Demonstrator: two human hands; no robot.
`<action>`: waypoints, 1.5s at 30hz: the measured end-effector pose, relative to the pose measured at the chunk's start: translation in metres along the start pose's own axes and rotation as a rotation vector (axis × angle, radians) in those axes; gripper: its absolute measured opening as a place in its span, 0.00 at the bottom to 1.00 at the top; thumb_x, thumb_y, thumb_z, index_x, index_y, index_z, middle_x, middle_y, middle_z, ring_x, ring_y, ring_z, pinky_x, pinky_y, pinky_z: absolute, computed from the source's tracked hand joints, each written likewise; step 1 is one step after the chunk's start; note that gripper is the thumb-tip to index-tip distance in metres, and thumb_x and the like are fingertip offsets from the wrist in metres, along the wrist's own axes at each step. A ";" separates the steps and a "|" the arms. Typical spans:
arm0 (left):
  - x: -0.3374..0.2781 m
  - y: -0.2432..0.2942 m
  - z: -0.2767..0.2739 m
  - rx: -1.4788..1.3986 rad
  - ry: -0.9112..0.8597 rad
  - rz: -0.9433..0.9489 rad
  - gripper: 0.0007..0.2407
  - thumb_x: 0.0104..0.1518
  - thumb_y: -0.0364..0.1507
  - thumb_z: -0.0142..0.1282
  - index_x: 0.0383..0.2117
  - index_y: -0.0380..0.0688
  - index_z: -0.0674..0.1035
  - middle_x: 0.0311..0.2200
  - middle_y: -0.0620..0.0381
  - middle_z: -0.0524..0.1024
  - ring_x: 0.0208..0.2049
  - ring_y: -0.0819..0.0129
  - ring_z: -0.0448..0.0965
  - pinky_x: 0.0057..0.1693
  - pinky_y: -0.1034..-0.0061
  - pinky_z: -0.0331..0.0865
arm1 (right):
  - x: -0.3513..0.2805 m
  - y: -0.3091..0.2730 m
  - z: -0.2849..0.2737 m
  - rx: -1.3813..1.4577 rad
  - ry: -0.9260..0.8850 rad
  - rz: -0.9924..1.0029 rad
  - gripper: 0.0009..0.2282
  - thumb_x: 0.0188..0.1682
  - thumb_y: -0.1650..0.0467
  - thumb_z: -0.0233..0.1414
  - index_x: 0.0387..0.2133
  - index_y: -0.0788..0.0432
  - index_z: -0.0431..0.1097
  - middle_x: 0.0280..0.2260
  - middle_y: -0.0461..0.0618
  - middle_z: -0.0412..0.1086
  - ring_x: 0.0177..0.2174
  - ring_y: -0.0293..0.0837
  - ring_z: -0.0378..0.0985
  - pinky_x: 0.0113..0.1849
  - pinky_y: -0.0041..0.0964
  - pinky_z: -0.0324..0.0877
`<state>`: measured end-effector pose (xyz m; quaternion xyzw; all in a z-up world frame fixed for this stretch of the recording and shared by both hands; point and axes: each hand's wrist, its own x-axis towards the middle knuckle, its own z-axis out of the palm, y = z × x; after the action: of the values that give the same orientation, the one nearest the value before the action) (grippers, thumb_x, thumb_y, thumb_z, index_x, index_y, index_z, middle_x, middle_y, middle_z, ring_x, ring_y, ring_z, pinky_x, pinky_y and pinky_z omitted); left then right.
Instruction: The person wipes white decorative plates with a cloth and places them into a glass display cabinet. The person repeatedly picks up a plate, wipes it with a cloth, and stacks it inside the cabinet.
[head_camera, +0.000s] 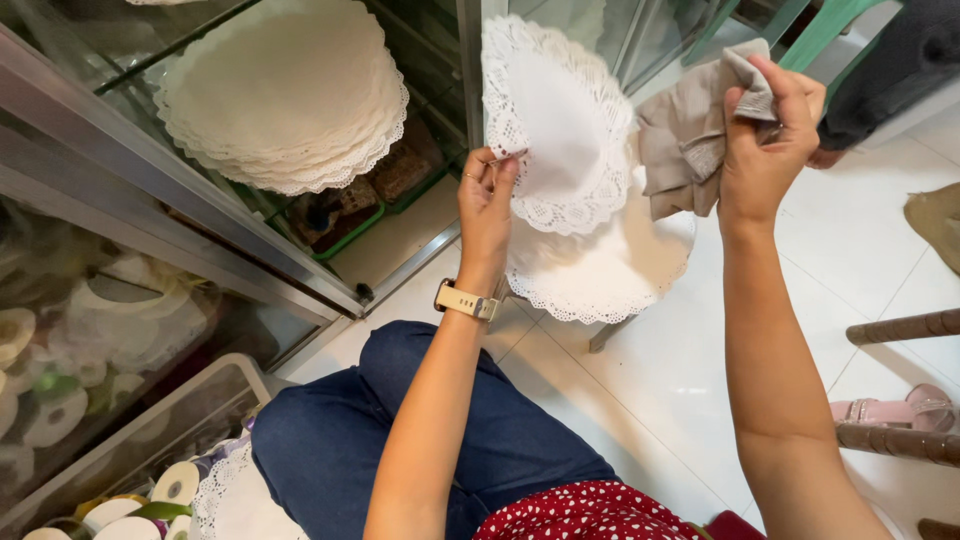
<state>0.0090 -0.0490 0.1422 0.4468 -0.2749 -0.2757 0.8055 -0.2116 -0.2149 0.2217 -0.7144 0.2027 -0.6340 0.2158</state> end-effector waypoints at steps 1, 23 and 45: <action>-0.002 0.006 -0.004 0.002 0.000 0.000 0.06 0.67 0.30 0.57 0.46 0.49 0.74 0.47 0.55 0.82 0.52 0.68 0.81 0.60 0.73 0.70 | 0.000 0.000 0.003 0.001 0.001 0.001 0.11 0.63 0.81 0.59 0.56 0.61 0.74 0.47 0.53 0.59 0.49 0.46 0.67 0.56 0.38 0.65; -0.063 -0.008 -0.064 -0.054 0.483 -0.105 0.09 0.66 0.31 0.63 0.47 0.42 0.85 0.38 0.48 0.87 0.37 0.73 0.85 0.48 0.72 0.82 | -0.078 0.127 0.070 -0.561 -0.513 0.647 0.19 0.58 0.65 0.54 0.63 0.48 0.71 0.56 0.55 0.72 0.58 0.63 0.70 0.59 0.63 0.61; -0.113 0.012 -0.024 -0.462 0.291 -0.322 0.29 0.71 0.46 0.42 0.72 0.39 0.67 0.66 0.52 0.68 0.65 0.62 0.71 0.69 0.61 0.70 | -0.180 -0.094 0.053 -0.136 -0.510 0.045 0.07 0.52 0.74 0.63 0.42 0.52 0.82 0.40 0.43 0.79 0.43 0.45 0.82 0.51 0.44 0.68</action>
<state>-0.0508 0.0477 0.1202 0.3245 -0.0125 -0.3882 0.8625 -0.1784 -0.0333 0.1227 -0.8593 0.1996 -0.4133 0.2255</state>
